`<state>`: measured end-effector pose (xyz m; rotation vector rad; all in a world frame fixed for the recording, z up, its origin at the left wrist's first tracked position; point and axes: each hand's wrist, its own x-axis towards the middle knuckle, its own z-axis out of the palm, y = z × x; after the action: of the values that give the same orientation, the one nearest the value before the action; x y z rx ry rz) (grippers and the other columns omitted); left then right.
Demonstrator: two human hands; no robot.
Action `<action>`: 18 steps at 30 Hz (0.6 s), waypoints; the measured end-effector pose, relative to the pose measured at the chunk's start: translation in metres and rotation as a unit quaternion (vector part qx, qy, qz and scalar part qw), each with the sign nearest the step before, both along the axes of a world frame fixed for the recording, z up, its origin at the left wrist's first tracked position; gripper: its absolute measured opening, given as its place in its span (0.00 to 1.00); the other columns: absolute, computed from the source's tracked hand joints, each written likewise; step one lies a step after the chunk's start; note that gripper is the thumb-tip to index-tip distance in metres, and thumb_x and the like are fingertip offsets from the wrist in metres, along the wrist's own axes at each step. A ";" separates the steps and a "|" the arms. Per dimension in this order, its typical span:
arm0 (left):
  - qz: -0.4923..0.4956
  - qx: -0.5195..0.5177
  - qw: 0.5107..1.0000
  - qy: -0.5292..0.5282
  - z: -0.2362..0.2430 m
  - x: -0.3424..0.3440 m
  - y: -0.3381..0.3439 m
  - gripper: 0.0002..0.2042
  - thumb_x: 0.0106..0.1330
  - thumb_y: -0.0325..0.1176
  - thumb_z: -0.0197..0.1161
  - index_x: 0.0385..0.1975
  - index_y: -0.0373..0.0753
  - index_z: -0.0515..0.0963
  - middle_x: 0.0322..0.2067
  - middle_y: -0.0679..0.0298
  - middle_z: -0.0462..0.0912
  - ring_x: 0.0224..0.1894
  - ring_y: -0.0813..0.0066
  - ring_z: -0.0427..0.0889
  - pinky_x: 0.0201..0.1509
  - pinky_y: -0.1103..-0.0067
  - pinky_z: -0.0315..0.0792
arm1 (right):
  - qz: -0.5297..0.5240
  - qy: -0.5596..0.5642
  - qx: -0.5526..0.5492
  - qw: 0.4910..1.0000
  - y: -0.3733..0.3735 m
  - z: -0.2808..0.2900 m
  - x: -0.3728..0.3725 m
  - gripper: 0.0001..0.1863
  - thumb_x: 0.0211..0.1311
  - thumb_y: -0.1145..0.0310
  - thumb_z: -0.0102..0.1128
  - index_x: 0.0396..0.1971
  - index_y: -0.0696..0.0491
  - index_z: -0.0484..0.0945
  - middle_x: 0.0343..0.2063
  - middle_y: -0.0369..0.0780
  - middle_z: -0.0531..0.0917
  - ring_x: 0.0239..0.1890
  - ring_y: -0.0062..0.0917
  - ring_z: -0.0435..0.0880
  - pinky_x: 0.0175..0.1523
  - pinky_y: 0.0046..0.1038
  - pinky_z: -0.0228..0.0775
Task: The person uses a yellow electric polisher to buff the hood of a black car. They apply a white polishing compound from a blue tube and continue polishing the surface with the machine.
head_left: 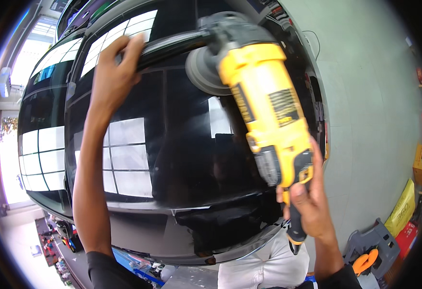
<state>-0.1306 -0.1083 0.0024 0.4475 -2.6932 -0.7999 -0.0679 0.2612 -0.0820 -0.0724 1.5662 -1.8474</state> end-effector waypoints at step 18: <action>0.202 -0.054 0.969 0.135 -0.009 0.162 0.023 0.17 0.73 0.47 0.56 0.38 0.35 0.77 0.24 0.66 0.76 0.18 0.83 0.70 0.19 0.85 0.64 | 0.150 0.091 0.014 0.984 0.015 -0.010 0.059 0.53 0.66 0.48 0.59 0.73 0.58 0.31 0.54 0.61 0.74 0.53 0.47 0.81 0.60 0.38 0.70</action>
<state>0.0318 -0.0854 -0.0062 0.7671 -2.2725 -0.5487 -0.0086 0.2763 -0.0918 -0.4506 1.6035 -1.6171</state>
